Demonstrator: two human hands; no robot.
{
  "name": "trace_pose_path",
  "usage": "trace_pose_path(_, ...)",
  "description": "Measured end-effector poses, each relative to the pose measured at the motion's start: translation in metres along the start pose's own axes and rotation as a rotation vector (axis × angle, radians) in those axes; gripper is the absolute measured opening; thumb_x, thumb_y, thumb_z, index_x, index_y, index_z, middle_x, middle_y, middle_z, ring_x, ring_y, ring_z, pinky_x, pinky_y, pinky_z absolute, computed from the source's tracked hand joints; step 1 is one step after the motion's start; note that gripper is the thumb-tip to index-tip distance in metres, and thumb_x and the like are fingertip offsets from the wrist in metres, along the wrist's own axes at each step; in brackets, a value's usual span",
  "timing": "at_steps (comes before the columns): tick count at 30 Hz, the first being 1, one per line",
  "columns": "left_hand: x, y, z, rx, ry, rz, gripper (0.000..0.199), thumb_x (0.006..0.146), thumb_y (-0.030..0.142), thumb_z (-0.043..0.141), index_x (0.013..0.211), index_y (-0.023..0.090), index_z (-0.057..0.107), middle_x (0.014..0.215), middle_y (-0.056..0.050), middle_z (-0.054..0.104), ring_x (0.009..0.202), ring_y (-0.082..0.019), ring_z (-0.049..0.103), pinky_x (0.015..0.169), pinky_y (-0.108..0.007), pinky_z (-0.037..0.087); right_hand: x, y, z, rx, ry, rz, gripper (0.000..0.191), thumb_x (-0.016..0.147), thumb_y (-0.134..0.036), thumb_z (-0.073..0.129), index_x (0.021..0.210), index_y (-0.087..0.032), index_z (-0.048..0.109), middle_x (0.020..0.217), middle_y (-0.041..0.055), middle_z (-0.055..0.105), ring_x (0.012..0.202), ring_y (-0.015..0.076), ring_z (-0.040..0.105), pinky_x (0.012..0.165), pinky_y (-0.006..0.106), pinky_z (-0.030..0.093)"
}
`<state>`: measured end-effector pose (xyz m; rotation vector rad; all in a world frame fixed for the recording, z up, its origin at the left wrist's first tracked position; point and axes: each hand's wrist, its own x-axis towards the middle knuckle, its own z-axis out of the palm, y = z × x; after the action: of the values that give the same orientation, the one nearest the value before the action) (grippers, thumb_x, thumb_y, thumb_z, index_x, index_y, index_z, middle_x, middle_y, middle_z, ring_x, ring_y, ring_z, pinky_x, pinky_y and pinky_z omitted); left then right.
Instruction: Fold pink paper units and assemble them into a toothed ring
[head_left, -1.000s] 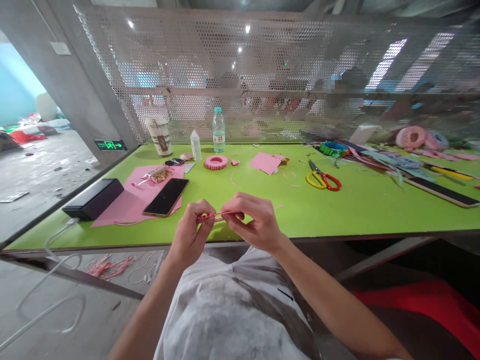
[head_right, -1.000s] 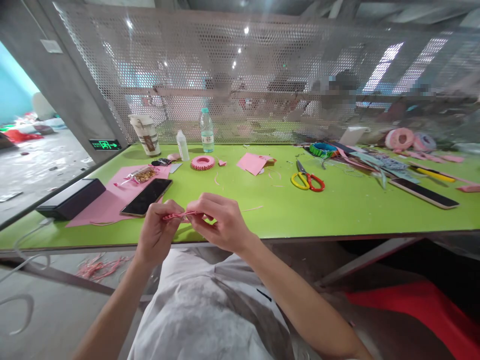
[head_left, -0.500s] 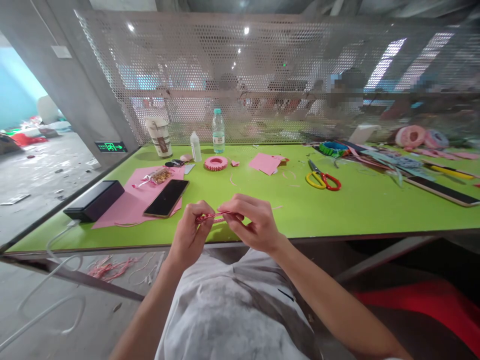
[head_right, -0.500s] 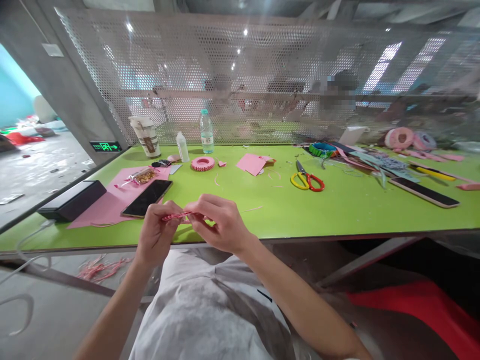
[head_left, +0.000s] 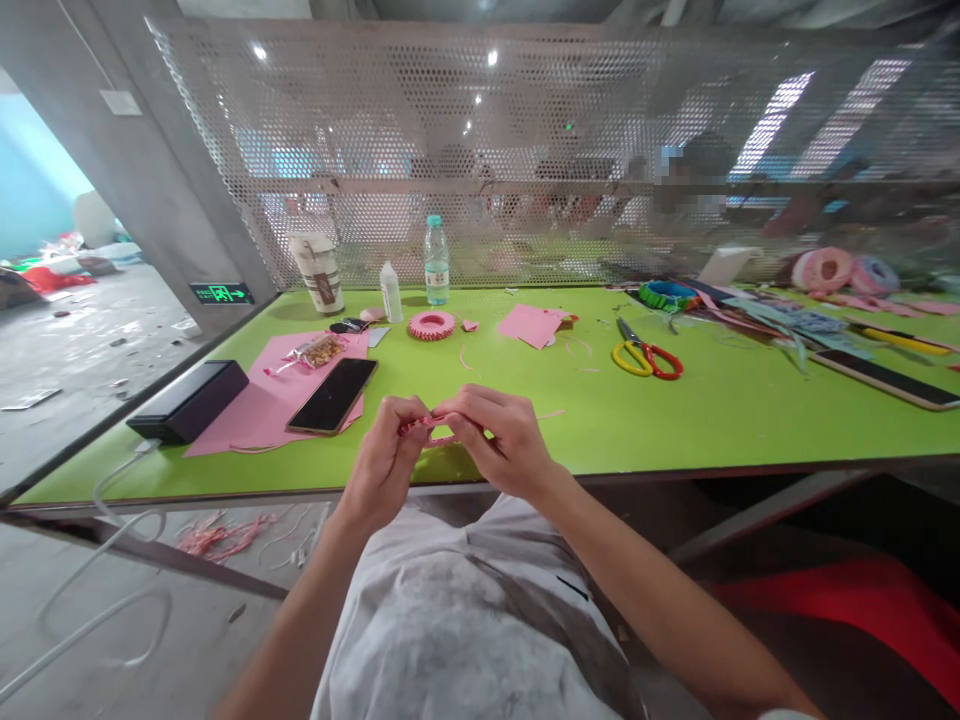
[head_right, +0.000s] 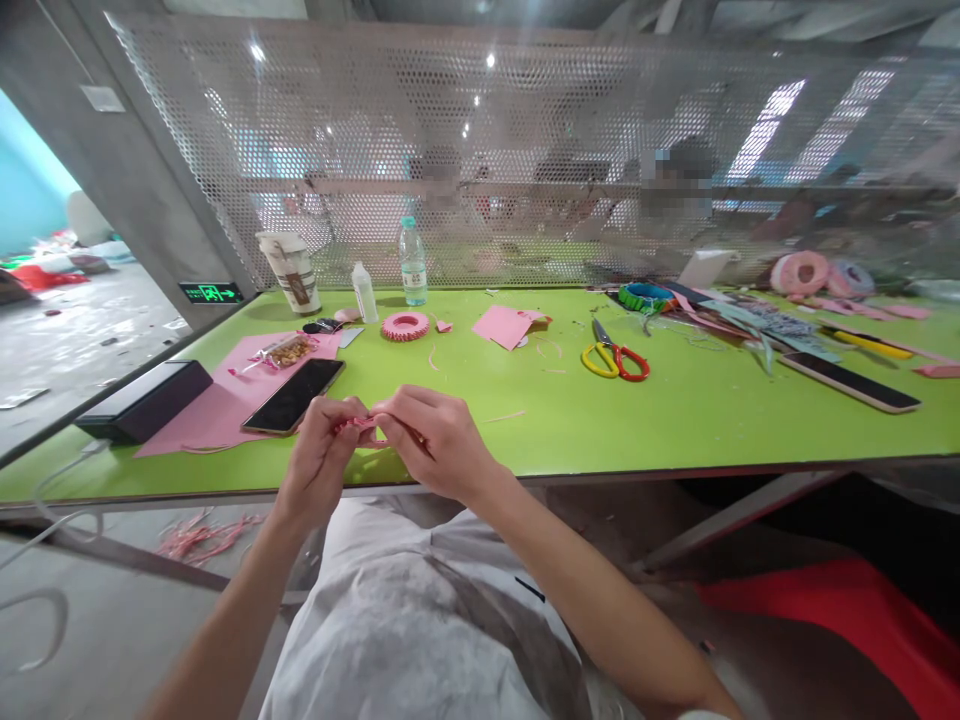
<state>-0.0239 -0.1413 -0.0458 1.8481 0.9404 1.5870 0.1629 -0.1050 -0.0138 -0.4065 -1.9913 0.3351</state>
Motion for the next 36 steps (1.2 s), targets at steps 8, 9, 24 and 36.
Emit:
trace_pose_path(8,0.009,-0.005,-0.002,0.067,-0.006,-0.046,0.019,0.11,0.041,0.054,0.108,0.023,0.059,0.092,-0.002,0.061,0.077,-0.017,0.056,0.071,-0.028,0.05,0.004,0.002,0.003,-0.02,-0.012,0.106,0.023,0.111,-0.03,0.052,0.103,-0.021,0.071,0.085,0.0041,0.071,0.077,0.017,0.066,0.071,0.028,0.049)
trace_pose_path(9,0.01,-0.006,-0.002,0.075,0.021,-0.054,0.017,0.109,0.04,0.055,0.112,0.023,0.059,0.094,-0.002,0.062,0.079,-0.017,0.058,0.072,-0.028,0.051,0.004,0.003,0.003,0.016,0.003,0.147,0.02,0.111,-0.031,0.052,0.11,-0.022,0.069,0.087,0.0036,0.072,0.078,0.017,0.068,0.072,0.028,0.051)
trace_pose_path(24,0.02,0.013,0.015,0.482,0.331,0.266,0.016,0.098,0.021,0.073,0.114,0.022,0.076,0.108,-0.006,0.079,0.099,-0.02,0.074,0.086,-0.028,0.059,0.003,0.009,0.007,0.318,0.224,0.413,0.019,0.107,-0.043,0.063,0.104,-0.024,0.065,0.079,-0.0009,0.075,0.047,0.0093,0.055,0.045,0.022,0.042)
trace_pose_path(36,0.019,0.009,0.013,0.476,0.292,0.256,0.02,0.096,0.015,0.074,0.115,0.021,0.077,0.105,-0.005,0.079,0.094,-0.018,0.074,0.084,-0.026,0.058,0.004,0.012,0.01,0.307,0.24,0.39,0.016,0.106,-0.039,0.064,0.104,-0.024,0.067,0.076,-0.0011,0.07,0.06,0.0123,0.063,0.054,0.024,0.045)
